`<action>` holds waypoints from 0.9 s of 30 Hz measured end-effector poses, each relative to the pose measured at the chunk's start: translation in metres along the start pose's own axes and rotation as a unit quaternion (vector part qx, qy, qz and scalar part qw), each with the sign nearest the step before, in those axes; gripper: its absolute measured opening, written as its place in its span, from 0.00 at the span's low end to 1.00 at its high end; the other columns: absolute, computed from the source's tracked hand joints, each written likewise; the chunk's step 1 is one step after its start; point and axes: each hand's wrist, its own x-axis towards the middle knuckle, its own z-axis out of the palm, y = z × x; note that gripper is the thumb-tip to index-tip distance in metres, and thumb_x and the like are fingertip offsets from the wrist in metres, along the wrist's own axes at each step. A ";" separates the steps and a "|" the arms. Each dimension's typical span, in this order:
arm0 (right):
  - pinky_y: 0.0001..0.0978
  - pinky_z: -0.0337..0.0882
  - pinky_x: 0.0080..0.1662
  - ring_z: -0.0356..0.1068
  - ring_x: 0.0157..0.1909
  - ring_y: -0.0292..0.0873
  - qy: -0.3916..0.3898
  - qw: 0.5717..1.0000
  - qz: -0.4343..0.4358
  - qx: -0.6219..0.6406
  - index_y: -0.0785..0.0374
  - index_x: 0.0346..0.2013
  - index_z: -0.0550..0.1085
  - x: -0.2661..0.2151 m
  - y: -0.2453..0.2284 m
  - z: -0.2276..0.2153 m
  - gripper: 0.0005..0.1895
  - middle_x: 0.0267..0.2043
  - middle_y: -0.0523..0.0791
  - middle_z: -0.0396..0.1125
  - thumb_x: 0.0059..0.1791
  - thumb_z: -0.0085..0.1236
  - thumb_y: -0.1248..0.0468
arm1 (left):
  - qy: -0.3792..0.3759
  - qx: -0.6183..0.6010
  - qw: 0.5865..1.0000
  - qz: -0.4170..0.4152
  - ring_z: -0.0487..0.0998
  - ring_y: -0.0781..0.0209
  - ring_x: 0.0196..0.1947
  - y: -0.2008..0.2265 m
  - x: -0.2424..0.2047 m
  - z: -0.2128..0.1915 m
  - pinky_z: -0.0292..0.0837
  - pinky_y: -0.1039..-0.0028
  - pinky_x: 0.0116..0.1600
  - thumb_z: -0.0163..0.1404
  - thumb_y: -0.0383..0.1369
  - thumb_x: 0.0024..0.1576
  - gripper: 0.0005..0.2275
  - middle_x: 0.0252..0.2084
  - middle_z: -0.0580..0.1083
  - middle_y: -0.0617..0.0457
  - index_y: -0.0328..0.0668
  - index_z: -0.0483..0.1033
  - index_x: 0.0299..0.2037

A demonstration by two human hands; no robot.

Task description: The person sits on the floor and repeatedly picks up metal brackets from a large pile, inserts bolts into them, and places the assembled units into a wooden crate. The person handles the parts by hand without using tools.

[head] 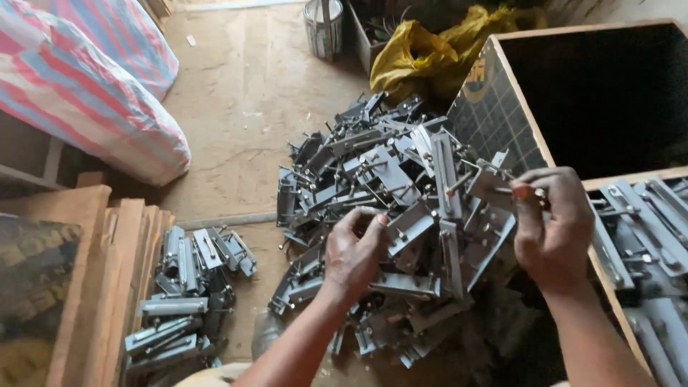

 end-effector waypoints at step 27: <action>0.20 0.66 0.32 0.66 0.26 0.30 0.099 0.624 0.428 0.646 0.55 0.44 0.77 -0.045 0.017 -0.011 0.18 0.24 0.38 0.67 0.55 0.55 0.44 | -0.199 0.186 0.956 0.110 0.60 0.49 0.72 -0.047 -0.037 0.086 0.63 0.59 0.67 0.44 0.31 0.55 0.31 0.78 0.53 0.58 0.56 0.56 0.73</action>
